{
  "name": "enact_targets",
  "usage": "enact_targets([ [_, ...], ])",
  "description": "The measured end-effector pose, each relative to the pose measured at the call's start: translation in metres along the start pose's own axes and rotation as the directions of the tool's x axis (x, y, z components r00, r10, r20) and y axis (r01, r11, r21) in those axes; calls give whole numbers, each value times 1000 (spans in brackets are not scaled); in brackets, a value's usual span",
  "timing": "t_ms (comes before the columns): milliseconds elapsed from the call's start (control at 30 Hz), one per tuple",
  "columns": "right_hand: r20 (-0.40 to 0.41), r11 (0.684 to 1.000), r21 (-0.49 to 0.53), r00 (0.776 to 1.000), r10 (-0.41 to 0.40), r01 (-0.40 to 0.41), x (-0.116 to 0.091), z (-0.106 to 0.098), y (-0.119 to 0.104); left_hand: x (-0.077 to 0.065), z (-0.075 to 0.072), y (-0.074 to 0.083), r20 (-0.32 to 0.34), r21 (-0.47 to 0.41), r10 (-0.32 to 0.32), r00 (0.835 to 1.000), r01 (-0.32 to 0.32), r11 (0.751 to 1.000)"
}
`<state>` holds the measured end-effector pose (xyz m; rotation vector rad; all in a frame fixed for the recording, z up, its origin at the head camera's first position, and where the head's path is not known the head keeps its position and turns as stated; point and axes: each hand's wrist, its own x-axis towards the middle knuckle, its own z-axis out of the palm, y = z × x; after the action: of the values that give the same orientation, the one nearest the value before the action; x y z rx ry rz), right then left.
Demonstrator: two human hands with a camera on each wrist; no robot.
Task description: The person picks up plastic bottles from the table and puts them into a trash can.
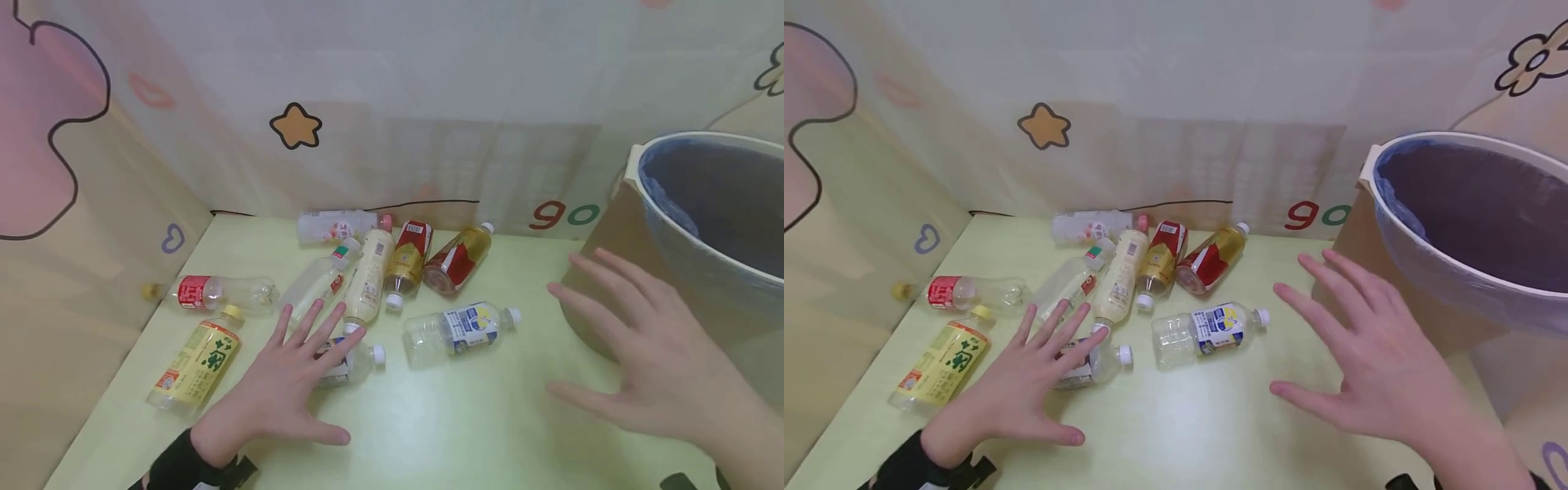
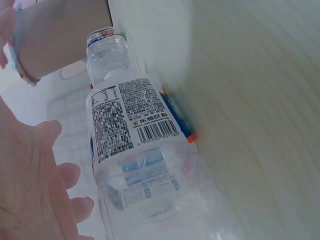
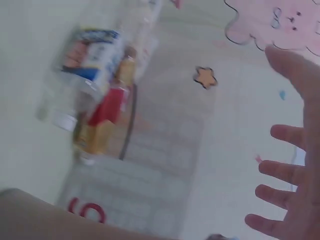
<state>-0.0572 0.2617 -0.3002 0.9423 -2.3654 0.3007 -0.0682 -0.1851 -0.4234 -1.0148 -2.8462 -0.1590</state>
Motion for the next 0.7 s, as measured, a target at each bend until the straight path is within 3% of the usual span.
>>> enact_targets([
  [67, -151, 999, -20, 988, -29, 26, 12, -9, 5, 2, 2, 2, 3, -17, 4, 1000, -3, 1000],
  [133, -318, 999, -46, 948, -23, 9, 22, -14, 13, 4, 3, 3, 5, -18, 3, 1000, -3, 1000],
  [200, -439, 998, -38, 898, 31, -53, 29, -18, 24, 6, 2, 4, 4, -16, -1, 1000, 1, 1000],
  [267, -484, 988, -1, 865, 133, -153, 31, -21, 36, 5, 2, 3, 5, -4, -8, 1000, 8, 1000],
  [333, -460, 967, 44, 855, 241, -249, 28, -25, 50, 3, 1, 3, 11, 0, -17, 1000, 17, 1000],
  [433, -370, 922, 30, 852, 370, -387, 18, -28, 67, -1, 1, 1, 25, 11, -29, 999, 29, 1000],
  [600, -233, 810, -41, 794, 562, -585, 1, -29, 84, -4, 2, -1, 29, 15, -38, 999, 37, 999],
  [700, -122, 775, -89, 779, 615, -626, -6, -35, 92, -3, 1, -2, 27, 17, -39, 999, 39, 999],
])
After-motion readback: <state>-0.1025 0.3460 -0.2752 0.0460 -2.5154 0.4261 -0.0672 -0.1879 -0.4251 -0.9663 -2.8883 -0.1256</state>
